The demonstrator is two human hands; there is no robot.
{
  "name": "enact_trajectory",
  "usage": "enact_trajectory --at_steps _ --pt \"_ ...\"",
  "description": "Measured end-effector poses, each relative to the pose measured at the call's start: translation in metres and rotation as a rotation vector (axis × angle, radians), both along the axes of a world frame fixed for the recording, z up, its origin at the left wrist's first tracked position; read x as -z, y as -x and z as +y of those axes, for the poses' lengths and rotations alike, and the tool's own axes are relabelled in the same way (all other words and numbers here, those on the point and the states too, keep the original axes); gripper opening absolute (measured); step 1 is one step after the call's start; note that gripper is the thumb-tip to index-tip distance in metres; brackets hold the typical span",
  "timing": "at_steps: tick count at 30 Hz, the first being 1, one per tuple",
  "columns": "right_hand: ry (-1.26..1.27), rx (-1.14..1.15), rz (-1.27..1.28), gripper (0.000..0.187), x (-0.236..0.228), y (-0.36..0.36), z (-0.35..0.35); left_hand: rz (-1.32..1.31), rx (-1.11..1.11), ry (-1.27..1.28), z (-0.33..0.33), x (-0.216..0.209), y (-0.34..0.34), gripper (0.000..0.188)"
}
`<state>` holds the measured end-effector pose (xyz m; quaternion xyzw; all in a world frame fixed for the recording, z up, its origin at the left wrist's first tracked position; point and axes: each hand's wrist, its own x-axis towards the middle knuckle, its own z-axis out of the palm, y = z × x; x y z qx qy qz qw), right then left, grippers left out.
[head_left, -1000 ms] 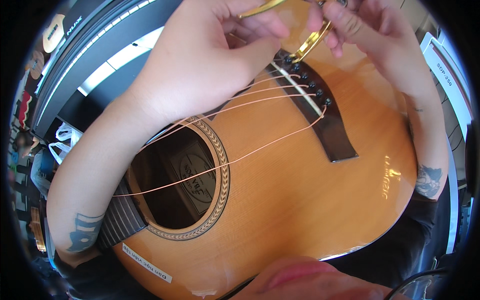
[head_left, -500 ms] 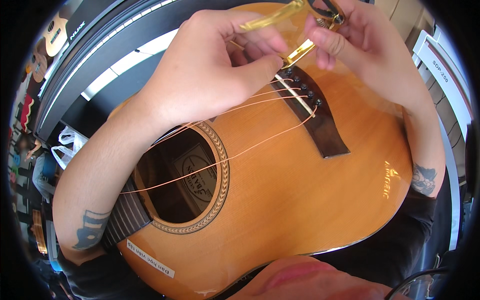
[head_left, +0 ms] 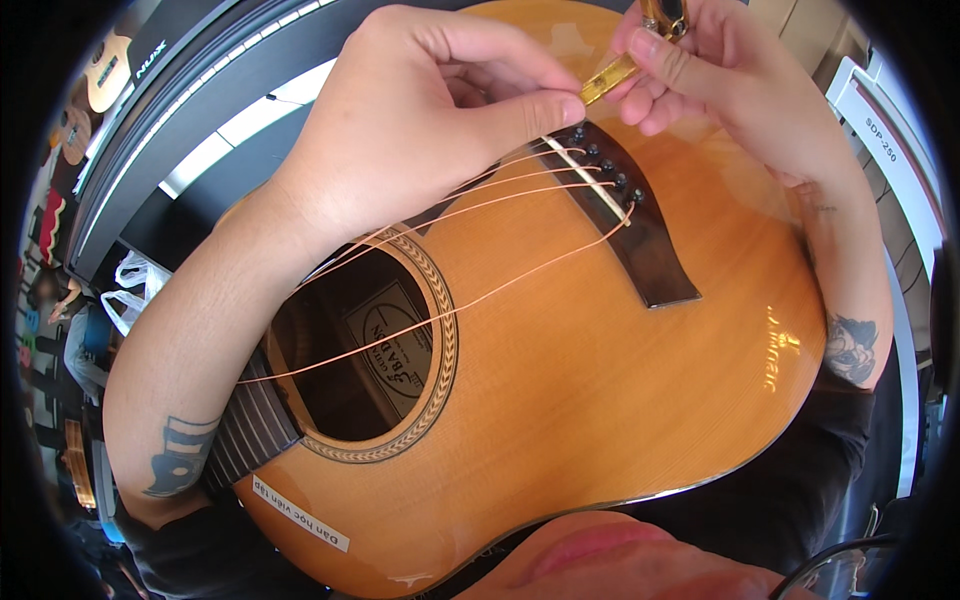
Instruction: The person replaces a guitar string by winding it onto the tuning peg at the headstock, then threading it through the bridge and securing it with a string winder. The person handles the guitar and string winder throughout the process.
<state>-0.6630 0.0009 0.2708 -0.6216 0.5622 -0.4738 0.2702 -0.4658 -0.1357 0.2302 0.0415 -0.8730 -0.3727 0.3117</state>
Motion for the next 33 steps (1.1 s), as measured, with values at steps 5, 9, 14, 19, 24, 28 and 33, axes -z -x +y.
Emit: enact_trajectory --at_steps 5,9,14,19,24,28,33 --pt "0.066 0.027 0.105 0.023 -0.004 0.003 0.003 0.031 0.027 0.017 -0.005 -0.001 -0.003 0.019" --pt "0.079 0.040 0.228 0.020 -0.016 0.003 0.008 0.056 0.165 -0.087 -0.006 -0.003 -0.001 0.015" --pt "0.032 -0.018 0.305 0.017 -0.012 0.008 0.009 0.052 0.125 -0.014 -0.003 -0.009 -0.006 0.022" --pt "0.034 -0.077 0.319 0.016 -0.019 -0.001 0.011 0.226 0.198 -0.057 -0.002 0.009 0.006 0.018" --pt "0.107 -0.020 0.480 0.021 -0.009 -0.013 0.012 0.162 0.213 -0.068 -0.014 0.010 -0.002 0.022" --pt "0.091 0.002 0.420 0.026 -0.007 -0.021 0.019 0.172 0.166 -0.018 -0.011 0.006 -0.004 0.022" --pt "0.042 0.005 0.281 0.029 -0.021 -0.009 0.028 0.097 0.189 0.197 -0.012 -0.006 -0.002 0.026"
